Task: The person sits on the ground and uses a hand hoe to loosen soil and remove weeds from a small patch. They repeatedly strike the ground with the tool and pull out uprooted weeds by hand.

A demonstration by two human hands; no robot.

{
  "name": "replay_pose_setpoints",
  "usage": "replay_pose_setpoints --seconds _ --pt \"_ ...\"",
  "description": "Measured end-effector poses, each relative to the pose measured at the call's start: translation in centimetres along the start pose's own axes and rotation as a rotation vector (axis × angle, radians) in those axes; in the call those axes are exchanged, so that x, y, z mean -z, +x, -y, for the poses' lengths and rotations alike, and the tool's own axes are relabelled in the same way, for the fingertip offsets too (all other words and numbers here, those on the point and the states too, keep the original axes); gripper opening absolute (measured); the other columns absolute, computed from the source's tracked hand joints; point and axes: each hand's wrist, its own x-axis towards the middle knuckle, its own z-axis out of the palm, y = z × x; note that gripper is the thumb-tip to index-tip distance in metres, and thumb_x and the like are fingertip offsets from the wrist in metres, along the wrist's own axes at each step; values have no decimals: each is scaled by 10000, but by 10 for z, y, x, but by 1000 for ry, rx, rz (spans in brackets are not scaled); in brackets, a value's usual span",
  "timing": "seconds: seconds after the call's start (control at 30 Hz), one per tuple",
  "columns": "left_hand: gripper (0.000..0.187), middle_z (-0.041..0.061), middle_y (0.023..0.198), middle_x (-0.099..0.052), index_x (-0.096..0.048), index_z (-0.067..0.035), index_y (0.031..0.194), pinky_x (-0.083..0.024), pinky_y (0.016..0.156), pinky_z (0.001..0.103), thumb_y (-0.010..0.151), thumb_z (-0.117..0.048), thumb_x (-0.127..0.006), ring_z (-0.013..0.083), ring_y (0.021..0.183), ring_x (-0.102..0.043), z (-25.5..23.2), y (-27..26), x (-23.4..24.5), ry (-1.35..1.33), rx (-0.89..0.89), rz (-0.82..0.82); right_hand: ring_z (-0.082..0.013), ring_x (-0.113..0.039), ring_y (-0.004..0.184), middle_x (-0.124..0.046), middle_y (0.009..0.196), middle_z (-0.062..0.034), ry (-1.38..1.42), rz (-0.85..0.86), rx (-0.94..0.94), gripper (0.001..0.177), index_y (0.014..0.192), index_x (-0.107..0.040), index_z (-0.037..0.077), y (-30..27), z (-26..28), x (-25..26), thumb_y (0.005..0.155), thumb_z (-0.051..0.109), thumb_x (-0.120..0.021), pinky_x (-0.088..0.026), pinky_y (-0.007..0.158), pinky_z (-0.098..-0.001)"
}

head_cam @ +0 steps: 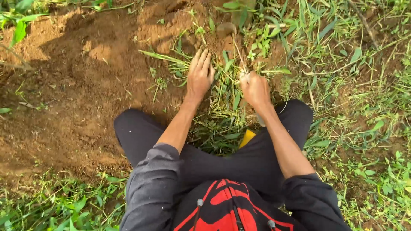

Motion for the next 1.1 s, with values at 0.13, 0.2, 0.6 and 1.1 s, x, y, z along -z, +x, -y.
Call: replay_pose_setpoints --seconds 0.13,0.2,0.6,1.1 --pt "306 211 1372 -637 -694 -16 1271 -408 1170 420 1014 -117 -564 338 1376 -523 0 3 4 -41 -1 -24 -258 -623 570 -652 761 -230 59 -80 58 237 988 -674 -98 -4 28 21 988 40 -482 -515 561 -364" --pt "307 194 1383 -639 -692 -40 1276 -394 1190 391 1024 -156 -560 298 1398 -511 -2 0 8 -49 38 42 -210 -517 509 -559 649 -139 305 -284 138 330 1291 -591 -109 -16 71 53 1063 51 -413 -468 506 -306" --pt "252 197 1241 -716 -744 -27 1152 -457 1127 365 980 -162 -618 306 1305 -599 -6 7 13 -101 39 -47 -208 -609 483 -635 592 -106 135 -51 -87 315 1105 -652 -110 -17 2 -27 981 127 -485 -518 521 -362" --pt "600 104 1372 -597 -370 -48 1542 -444 1102 500 1090 -432 -463 327 1299 -450 4 124 -48 280 39 691 -119 -537 427 -547 552 14 603 -219 -350 332 757 -508 147 -27 13 13 1077 236 -518 -488 411 -292"
